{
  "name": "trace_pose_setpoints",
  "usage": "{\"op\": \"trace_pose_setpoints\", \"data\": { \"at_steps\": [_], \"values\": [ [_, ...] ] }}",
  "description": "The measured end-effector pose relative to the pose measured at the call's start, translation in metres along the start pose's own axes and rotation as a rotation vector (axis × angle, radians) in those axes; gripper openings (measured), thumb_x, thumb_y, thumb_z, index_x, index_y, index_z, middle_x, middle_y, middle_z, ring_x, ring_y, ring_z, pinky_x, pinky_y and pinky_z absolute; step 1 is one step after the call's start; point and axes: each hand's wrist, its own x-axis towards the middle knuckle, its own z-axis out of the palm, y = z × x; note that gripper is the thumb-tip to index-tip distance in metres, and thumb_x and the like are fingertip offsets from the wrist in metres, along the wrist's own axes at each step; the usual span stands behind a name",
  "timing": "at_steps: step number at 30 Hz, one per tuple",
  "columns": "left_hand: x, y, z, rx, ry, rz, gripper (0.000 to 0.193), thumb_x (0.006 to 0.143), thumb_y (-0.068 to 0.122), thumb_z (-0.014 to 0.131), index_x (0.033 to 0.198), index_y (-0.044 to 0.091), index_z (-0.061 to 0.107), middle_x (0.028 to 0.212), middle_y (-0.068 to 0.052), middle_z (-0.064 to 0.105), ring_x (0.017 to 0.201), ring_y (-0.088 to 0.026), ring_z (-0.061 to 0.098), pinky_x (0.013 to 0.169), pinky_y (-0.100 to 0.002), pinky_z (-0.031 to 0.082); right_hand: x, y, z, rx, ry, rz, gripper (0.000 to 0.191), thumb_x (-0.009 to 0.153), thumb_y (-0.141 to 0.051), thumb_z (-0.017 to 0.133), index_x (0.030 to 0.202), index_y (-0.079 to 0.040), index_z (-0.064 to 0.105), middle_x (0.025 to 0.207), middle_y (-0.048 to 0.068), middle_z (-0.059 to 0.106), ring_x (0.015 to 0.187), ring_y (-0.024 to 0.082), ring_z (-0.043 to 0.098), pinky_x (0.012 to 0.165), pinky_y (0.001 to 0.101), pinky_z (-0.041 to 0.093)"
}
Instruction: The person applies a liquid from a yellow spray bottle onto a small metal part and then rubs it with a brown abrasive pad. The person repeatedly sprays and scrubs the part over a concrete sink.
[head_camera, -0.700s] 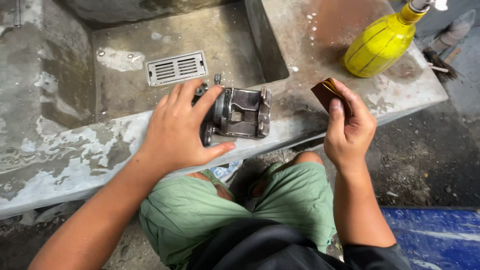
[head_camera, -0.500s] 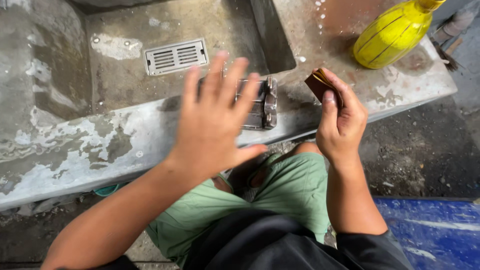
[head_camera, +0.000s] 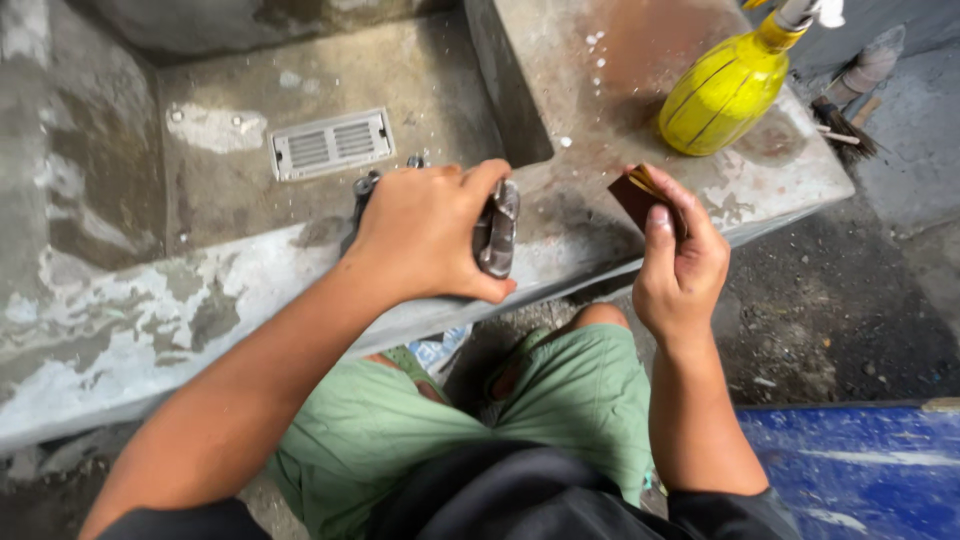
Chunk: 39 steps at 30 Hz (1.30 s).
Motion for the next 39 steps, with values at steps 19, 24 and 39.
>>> {"op": "trace_pose_setpoints", "data": {
  "at_steps": [19,24,39],
  "values": [
    [-0.045,-0.037,-0.019,-1.585,0.178,-0.039,0.093,0.072,0.036,0.087,0.148,-0.002,0.048,0.123,-0.014,0.070,0.110,-0.019,0.068,0.100,-0.032,0.056,0.023,-0.073,0.078,0.104,-0.090,-0.387,0.026,0.114,0.008,0.043,0.136,0.007,0.055,0.140,0.022,0.063,0.129,0.028,0.066,0.114,0.0384,0.056],
    [-0.062,-0.022,-0.018,-1.422,0.222,-0.050,0.089,0.081,0.012,0.083,0.158,-0.002,0.041,0.141,-0.012,0.061,0.123,-0.015,0.061,0.108,-0.030,0.052,0.006,-0.074,0.093,-0.050,-0.145,-0.424,0.032,0.107,0.014,0.046,0.136,0.006,0.057,0.141,0.025,0.062,0.132,0.033,0.063,0.114,0.0382,0.052],
    [-0.051,-0.010,-0.016,-1.197,0.310,0.161,0.089,0.078,-0.003,0.079,0.158,-0.003,0.041,0.158,-0.012,0.053,0.143,-0.013,0.053,0.123,-0.030,0.044,0.015,-0.093,0.085,-0.250,-0.196,-0.739,0.030,0.097,0.005,0.066,0.127,0.003,0.065,0.130,0.023,0.067,0.132,0.040,0.063,0.121,0.0476,0.041]
  ]
}}
